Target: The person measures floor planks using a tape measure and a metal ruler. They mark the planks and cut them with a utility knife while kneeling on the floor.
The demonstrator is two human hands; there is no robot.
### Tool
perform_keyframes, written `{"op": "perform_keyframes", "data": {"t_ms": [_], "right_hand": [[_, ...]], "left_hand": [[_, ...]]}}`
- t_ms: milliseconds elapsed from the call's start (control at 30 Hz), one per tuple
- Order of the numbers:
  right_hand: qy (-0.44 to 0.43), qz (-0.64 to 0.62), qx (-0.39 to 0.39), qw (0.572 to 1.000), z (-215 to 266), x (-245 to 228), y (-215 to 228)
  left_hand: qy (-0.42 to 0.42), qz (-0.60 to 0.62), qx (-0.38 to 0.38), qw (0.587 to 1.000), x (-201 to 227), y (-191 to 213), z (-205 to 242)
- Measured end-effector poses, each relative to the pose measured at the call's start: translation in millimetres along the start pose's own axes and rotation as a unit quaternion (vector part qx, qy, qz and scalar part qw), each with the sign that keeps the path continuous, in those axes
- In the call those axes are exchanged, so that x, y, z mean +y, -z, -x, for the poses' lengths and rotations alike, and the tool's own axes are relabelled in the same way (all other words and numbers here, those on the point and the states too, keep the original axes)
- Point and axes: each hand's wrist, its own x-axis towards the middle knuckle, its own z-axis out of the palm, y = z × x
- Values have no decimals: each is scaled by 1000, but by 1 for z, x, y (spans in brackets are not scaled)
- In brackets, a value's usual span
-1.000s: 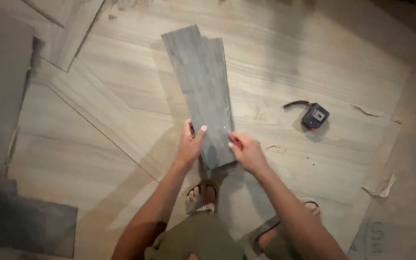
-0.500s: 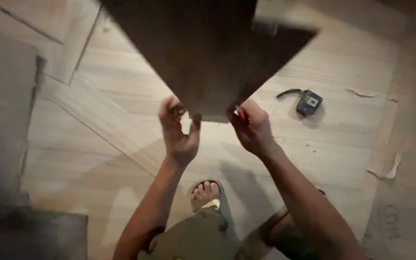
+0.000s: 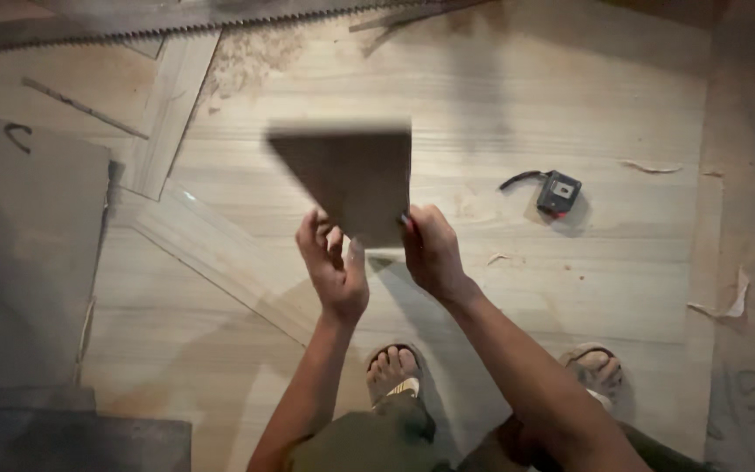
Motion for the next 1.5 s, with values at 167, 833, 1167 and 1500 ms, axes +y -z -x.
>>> {"op": "perform_keyframes", "data": {"t_ms": [167, 833, 1167, 1500], "right_hand": [[50, 24, 1, 998, 19, -2, 5], [-53, 12, 96, 994, 49, 19, -26], [-82, 20, 101, 991, 57, 17, -32], [-30, 127, 46, 990, -3, 10, 5]], "left_hand": [[-149, -117, -52, 981, 5, -4, 20], [-208, -195, -72, 956, -13, -28, 22], [-204, -198, -52, 957, -12, -30, 24], [8, -166, -97, 981, 15, -30, 2]]}}
